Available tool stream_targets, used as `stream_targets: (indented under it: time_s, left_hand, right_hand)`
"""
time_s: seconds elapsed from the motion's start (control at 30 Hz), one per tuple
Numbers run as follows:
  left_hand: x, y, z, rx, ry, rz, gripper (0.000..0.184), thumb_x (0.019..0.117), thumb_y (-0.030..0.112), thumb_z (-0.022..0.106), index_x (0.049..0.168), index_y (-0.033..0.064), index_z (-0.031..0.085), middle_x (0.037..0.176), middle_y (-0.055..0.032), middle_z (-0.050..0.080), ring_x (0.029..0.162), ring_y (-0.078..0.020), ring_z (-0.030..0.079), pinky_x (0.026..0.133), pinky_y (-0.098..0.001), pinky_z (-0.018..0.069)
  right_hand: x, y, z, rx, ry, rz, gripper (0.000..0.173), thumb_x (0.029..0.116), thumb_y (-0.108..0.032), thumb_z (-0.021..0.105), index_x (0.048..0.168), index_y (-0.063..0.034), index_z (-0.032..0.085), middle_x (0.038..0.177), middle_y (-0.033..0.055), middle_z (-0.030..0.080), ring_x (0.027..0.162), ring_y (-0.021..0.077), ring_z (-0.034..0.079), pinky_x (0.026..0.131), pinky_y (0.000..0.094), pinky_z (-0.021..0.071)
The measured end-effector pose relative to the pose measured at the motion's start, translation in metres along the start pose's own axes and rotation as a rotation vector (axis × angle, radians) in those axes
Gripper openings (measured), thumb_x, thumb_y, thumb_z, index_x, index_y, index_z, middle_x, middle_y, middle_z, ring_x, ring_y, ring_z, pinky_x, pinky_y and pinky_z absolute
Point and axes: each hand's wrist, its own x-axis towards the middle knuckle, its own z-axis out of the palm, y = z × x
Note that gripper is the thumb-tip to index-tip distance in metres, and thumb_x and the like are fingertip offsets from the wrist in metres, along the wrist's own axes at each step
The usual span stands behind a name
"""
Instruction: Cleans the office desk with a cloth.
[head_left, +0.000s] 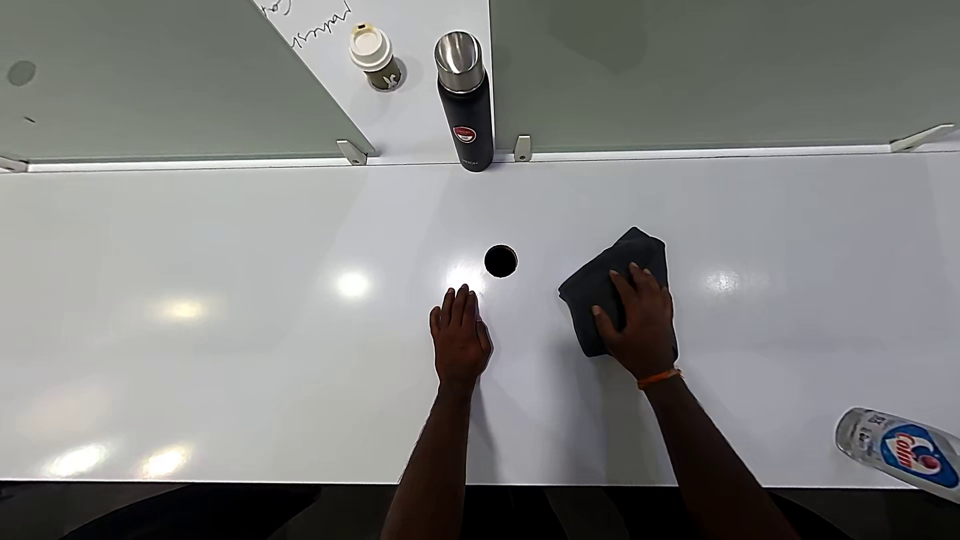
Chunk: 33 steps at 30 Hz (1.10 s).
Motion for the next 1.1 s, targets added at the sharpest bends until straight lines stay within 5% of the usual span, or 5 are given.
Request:
stream_targets:
  time_s: [0.13, 0.27, 0.43, 0.9, 1.1]
  left_hand:
    - [0.001, 0.002, -0.002, 0.0, -0.001, -0.006, 0.055, 0.1011, 0.027, 0.027, 0.147, 0.0119, 0.054, 0.16, -0.0018, 0.044, 0.152, -0.0252, 0.032, 0.12, -0.0545, 0.0259]
    - [0.002, 0.003, -0.003, 0.011, -0.012, -0.006, 0.056, 0.1007, 0.027, 0.028, 0.148, 0.0115, 0.054, 0.16, -0.0025, 0.044, 0.152, -0.0256, 0.033, 0.12, -0.055, 0.0263]
    - [0.002, 0.002, 0.001, 0.051, -0.002, -0.005, 0.055, 0.101, 0.03, 0.03, 0.146, 0.0133, 0.056, 0.16, -0.0007, 0.045, 0.152, -0.0249, 0.033, 0.119, -0.0544, 0.0268]
    - [0.003, 0.002, 0.0, 0.057, 0.032, 0.008, 0.053, 0.1007, 0.027, 0.031, 0.142, 0.0129, 0.06, 0.155, -0.0017, 0.051, 0.149, -0.0261, 0.039, 0.118, -0.0545, 0.0289]
    - [0.004, 0.001, -0.001, 0.057, 0.031, 0.014, 0.053, 0.1005, 0.027, 0.03, 0.141, 0.0117, 0.061, 0.155, -0.003, 0.052, 0.149, -0.0273, 0.039, 0.118, -0.0542, 0.0295]
  right_hand:
    - [0.028, 0.01, 0.04, -0.215, -0.059, 0.172, 0.089, 0.0873, -0.082, 0.039, 0.161, -0.0307, 0.035, 0.17, 0.0154, 0.018, 0.157, 0.0413, 0.011, 0.115, 0.0763, 0.0095]
    - [0.046, -0.003, 0.047, -0.217, -0.012, 0.232, 0.067, 0.0973, -0.056, 0.04, 0.158, -0.0282, 0.04, 0.168, 0.0188, 0.023, 0.156, 0.0442, 0.014, 0.115, 0.0771, 0.0082]
    - [0.063, -0.019, 0.062, -0.141, 0.039, 0.049, 0.054, 0.096, -0.03, 0.043, 0.148, -0.0205, 0.055, 0.165, 0.0171, 0.034, 0.155, 0.043, 0.022, 0.118, 0.073, 0.0113]
    - [0.192, -0.08, 0.083, -0.013, -0.164, -0.497, 0.042, 0.0908, -0.023, 0.053, 0.131, -0.0208, 0.066, 0.164, 0.0024, 0.04, 0.155, 0.0314, 0.027, 0.12, 0.0686, 0.0139]
    - [0.223, -0.085, 0.076, -0.075, -0.302, -0.493, 0.052, 0.0921, -0.039, 0.055, 0.142, -0.0262, 0.058, 0.167, 0.0002, 0.034, 0.156, 0.0276, 0.024, 0.121, 0.0663, 0.0128]
